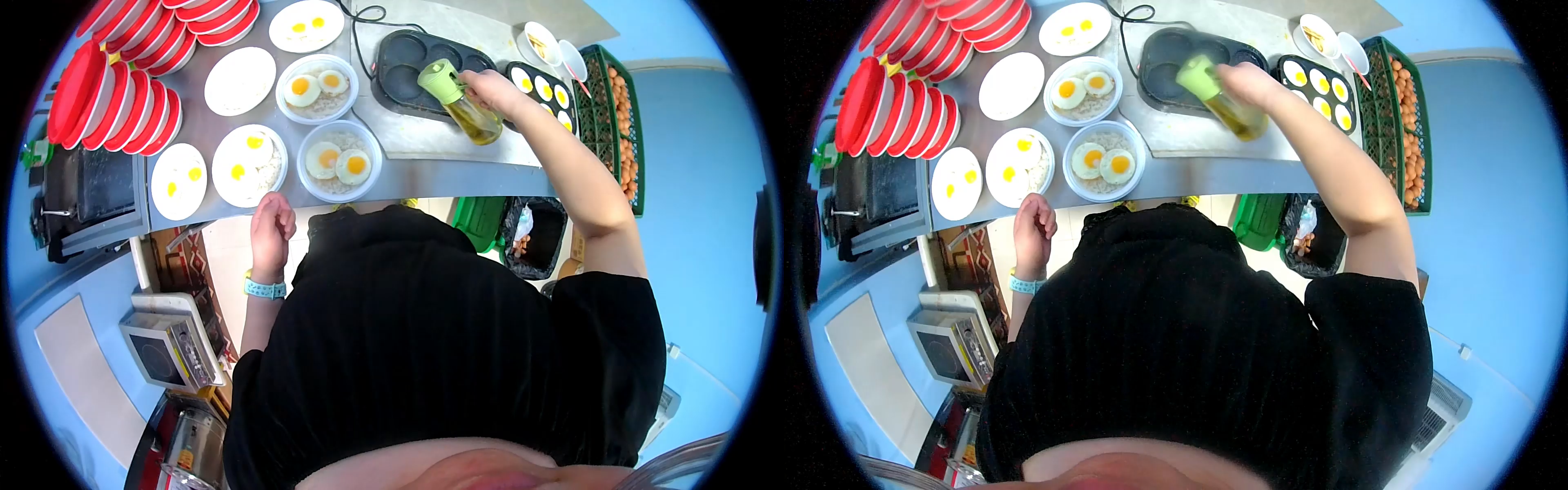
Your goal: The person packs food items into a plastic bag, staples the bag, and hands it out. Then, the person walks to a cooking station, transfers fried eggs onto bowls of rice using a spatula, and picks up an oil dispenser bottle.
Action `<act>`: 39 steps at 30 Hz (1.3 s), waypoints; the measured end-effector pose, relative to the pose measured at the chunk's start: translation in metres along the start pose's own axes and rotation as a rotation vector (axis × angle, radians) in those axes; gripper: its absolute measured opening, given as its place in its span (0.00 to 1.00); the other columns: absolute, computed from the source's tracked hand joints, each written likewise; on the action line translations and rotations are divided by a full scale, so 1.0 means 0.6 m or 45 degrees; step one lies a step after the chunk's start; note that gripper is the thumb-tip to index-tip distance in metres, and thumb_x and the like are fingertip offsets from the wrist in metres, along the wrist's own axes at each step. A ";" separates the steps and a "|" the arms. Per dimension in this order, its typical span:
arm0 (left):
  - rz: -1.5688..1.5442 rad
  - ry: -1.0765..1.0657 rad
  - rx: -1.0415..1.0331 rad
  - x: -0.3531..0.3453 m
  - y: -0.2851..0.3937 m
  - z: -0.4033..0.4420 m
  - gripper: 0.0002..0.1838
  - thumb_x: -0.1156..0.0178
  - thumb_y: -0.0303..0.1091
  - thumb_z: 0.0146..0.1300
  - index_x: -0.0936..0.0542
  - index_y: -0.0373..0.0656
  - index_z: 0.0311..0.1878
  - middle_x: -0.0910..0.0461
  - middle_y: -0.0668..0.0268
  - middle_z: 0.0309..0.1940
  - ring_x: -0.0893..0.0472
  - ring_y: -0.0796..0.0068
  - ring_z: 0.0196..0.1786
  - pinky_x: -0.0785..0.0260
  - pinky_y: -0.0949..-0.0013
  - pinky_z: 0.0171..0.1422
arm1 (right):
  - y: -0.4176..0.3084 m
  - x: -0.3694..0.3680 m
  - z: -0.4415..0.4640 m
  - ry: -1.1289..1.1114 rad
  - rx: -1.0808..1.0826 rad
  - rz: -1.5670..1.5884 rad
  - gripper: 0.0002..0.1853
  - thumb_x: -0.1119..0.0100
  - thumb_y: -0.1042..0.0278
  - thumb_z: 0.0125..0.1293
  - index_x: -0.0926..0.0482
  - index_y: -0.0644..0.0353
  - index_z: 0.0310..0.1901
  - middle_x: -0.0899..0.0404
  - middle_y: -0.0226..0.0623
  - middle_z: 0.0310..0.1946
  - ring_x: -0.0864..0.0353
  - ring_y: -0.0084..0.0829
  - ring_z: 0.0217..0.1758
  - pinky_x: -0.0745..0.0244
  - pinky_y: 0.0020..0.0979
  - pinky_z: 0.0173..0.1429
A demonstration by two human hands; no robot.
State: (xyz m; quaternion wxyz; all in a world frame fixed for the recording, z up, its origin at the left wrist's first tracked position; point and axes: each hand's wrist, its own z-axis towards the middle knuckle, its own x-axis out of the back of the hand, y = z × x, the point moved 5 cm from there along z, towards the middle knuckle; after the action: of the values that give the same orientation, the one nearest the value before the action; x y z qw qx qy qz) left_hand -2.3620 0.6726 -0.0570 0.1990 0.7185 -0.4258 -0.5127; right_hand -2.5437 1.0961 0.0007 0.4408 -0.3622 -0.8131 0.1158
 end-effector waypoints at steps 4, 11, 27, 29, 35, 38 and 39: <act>0.015 -0.001 -0.010 0.002 0.001 0.007 0.10 0.58 0.33 0.72 0.31 0.42 0.35 0.39 0.73 0.22 0.41 0.84 0.21 0.51 0.79 0.23 | -0.012 0.002 -0.007 -0.051 -0.015 0.081 0.28 0.47 0.37 0.60 0.23 0.61 0.24 0.30 0.31 0.18 0.33 0.25 0.22 0.37 0.30 0.30; 0.006 -0.004 -0.005 0.009 -0.002 0.004 0.10 0.58 0.33 0.72 0.31 0.42 0.35 0.39 0.73 0.21 0.41 0.84 0.21 0.51 0.79 0.23 | -0.014 0.011 -0.003 0.006 -0.031 0.035 0.27 0.46 0.39 0.61 0.22 0.61 0.26 0.30 0.32 0.18 0.33 0.27 0.22 0.36 0.29 0.31; 0.015 0.038 -0.021 0.015 -0.002 -0.002 0.10 0.58 0.33 0.72 0.32 0.42 0.34 0.39 0.72 0.21 0.41 0.84 0.20 0.51 0.79 0.22 | -0.085 0.055 0.085 0.211 0.092 0.112 0.22 0.46 0.43 0.62 0.30 0.53 0.21 0.39 0.24 0.15 0.45 0.21 0.17 0.48 0.27 0.24; -0.005 0.060 -0.005 0.026 -0.008 -0.006 0.10 0.58 0.33 0.72 0.32 0.42 0.34 0.39 0.72 0.21 0.41 0.84 0.20 0.51 0.79 0.22 | -0.096 0.056 0.076 0.162 0.115 0.211 0.22 0.46 0.44 0.62 0.30 0.53 0.21 0.40 0.24 0.15 0.44 0.21 0.18 0.49 0.27 0.24; -0.010 0.106 -0.022 0.032 -0.011 -0.017 0.10 0.57 0.34 0.72 0.32 0.42 0.35 0.38 0.72 0.22 0.41 0.84 0.20 0.50 0.79 0.22 | -0.093 0.058 0.100 0.055 0.087 0.202 0.22 0.46 0.45 0.62 0.31 0.53 0.19 0.40 0.23 0.15 0.44 0.21 0.17 0.49 0.27 0.24; -0.010 0.106 -0.032 0.033 -0.009 -0.018 0.10 0.57 0.33 0.72 0.32 0.42 0.35 0.38 0.72 0.22 0.41 0.84 0.20 0.50 0.79 0.22 | -0.093 0.057 0.103 0.019 0.092 0.244 0.22 0.47 0.46 0.62 0.31 0.53 0.18 0.40 0.23 0.14 0.44 0.21 0.16 0.50 0.28 0.23; -0.010 0.104 -0.031 0.032 -0.009 -0.018 0.10 0.57 0.33 0.72 0.32 0.42 0.35 0.38 0.72 0.22 0.41 0.84 0.20 0.50 0.79 0.22 | -0.094 0.058 0.101 0.042 0.106 0.290 0.22 0.47 0.46 0.62 0.32 0.53 0.18 0.40 0.24 0.14 0.45 0.21 0.16 0.51 0.29 0.22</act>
State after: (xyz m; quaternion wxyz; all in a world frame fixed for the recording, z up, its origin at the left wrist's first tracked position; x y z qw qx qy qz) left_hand -2.3480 0.6580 -0.0676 0.2231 0.7380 -0.4083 -0.4888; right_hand -2.6318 1.0882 0.0157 0.4527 -0.4353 -0.7539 0.1929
